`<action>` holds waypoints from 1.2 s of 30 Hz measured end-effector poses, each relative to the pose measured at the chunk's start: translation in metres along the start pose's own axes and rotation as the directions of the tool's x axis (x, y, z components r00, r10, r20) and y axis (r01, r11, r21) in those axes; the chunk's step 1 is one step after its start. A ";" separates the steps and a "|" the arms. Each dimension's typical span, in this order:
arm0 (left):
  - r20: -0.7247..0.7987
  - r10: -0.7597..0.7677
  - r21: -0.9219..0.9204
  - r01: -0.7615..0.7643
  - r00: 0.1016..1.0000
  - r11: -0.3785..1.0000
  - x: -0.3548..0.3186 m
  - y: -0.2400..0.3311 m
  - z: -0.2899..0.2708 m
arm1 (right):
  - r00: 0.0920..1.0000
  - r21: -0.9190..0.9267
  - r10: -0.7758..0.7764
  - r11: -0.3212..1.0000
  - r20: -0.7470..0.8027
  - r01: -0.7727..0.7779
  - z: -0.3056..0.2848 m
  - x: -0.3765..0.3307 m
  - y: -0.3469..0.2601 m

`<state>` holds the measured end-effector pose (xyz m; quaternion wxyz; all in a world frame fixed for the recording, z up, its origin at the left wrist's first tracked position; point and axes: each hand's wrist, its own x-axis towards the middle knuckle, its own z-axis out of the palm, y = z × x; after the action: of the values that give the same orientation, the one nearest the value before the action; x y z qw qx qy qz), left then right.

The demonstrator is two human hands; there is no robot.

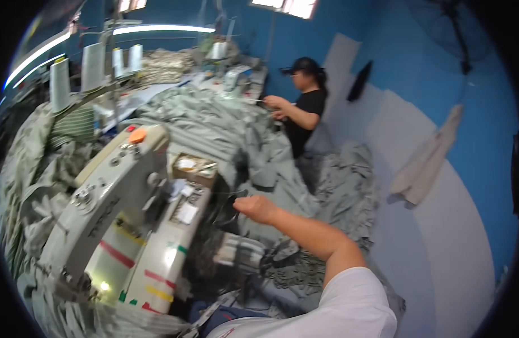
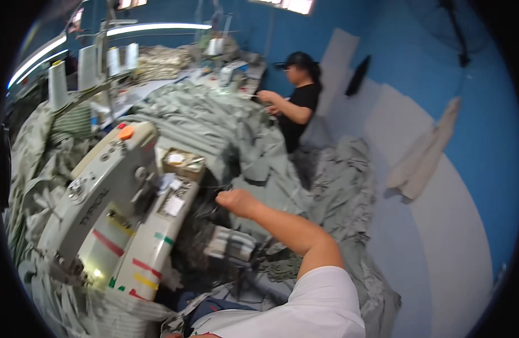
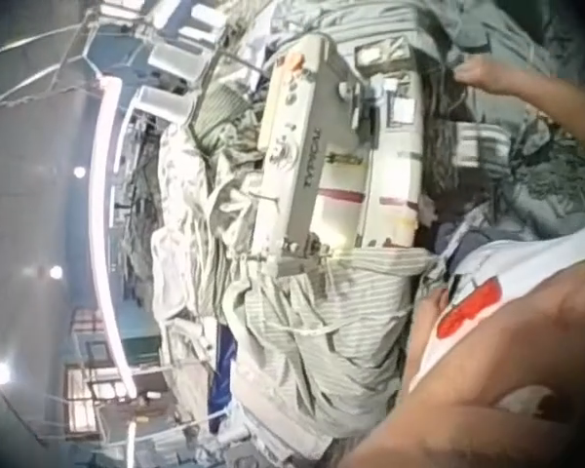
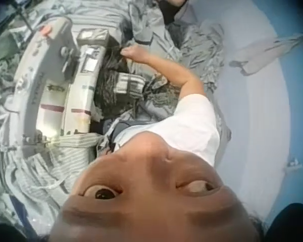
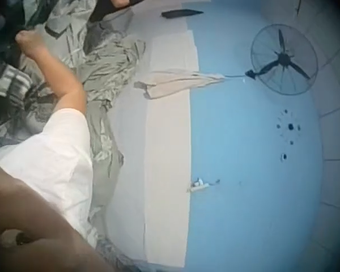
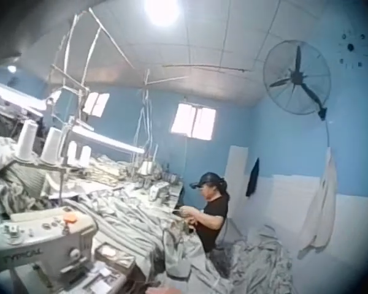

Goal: Sewing pieces of fabric together using an industrial sewing machine in a factory environment.

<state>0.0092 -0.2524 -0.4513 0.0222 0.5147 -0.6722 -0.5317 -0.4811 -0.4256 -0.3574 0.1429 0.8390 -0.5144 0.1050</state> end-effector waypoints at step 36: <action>-0.169 0.301 -0.948 -0.238 0.939 0.211 0.066 0.122 0.036 | 0.798 0.951 0.531 -0.053 0.285 -0.305 -0.058 -0.076 -0.304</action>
<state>-0.1244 -0.2864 -0.4111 0.4025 0.2565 -0.2918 -0.8289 -0.2453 -0.2115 -0.3675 -0.4425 0.5005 -0.5264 0.5259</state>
